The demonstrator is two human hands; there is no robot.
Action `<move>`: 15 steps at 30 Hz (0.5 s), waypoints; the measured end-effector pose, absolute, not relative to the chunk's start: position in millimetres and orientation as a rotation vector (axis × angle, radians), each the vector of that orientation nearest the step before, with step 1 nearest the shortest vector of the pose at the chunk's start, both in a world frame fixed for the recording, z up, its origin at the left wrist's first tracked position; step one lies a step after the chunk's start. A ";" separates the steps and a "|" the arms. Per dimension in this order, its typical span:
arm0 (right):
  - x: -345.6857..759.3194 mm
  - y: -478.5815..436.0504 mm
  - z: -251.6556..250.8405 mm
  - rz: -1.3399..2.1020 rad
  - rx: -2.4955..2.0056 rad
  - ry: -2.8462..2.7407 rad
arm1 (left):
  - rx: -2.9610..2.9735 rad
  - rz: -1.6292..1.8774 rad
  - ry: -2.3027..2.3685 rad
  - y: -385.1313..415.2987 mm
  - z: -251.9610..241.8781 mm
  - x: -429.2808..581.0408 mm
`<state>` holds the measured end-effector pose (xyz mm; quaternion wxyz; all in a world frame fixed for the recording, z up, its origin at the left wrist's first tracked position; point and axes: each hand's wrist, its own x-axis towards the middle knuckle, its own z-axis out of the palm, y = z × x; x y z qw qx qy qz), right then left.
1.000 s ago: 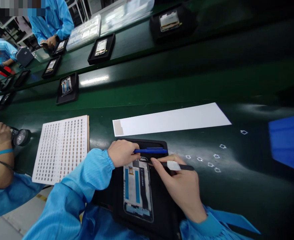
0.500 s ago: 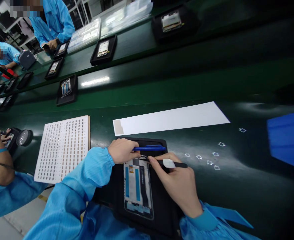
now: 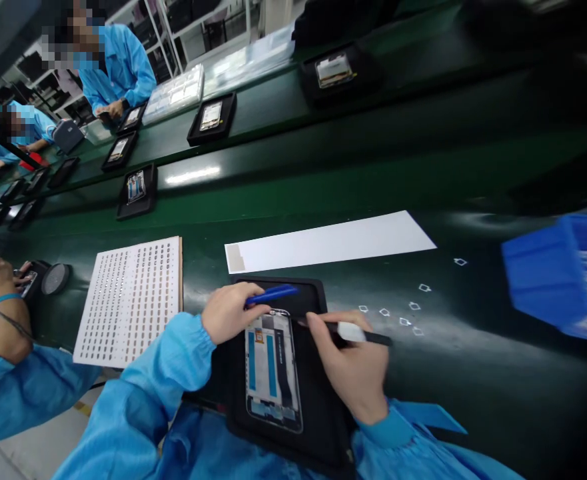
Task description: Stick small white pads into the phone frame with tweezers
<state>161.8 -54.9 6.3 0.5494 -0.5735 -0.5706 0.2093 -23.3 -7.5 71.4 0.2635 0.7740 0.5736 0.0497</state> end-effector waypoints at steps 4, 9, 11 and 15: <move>165.8 -60.5 -5.2 0.657 -1.409 -0.954 | 1.881 0.379 1.768 -61.2 70.6 -64.1; 158.3 -64.2 -6.5 0.821 -1.390 -0.930 | 1.625 0.289 1.747 -145.1 47.5 -68.0; 155.5 -64.7 -6.3 0.861 -1.381 -0.943 | 1.472 0.361 1.643 -166.2 38.9 -57.8; 159.5 -59.8 -5.9 0.966 -1.255 -0.746 | 1.131 0.583 1.467 -169.1 42.9 -53.1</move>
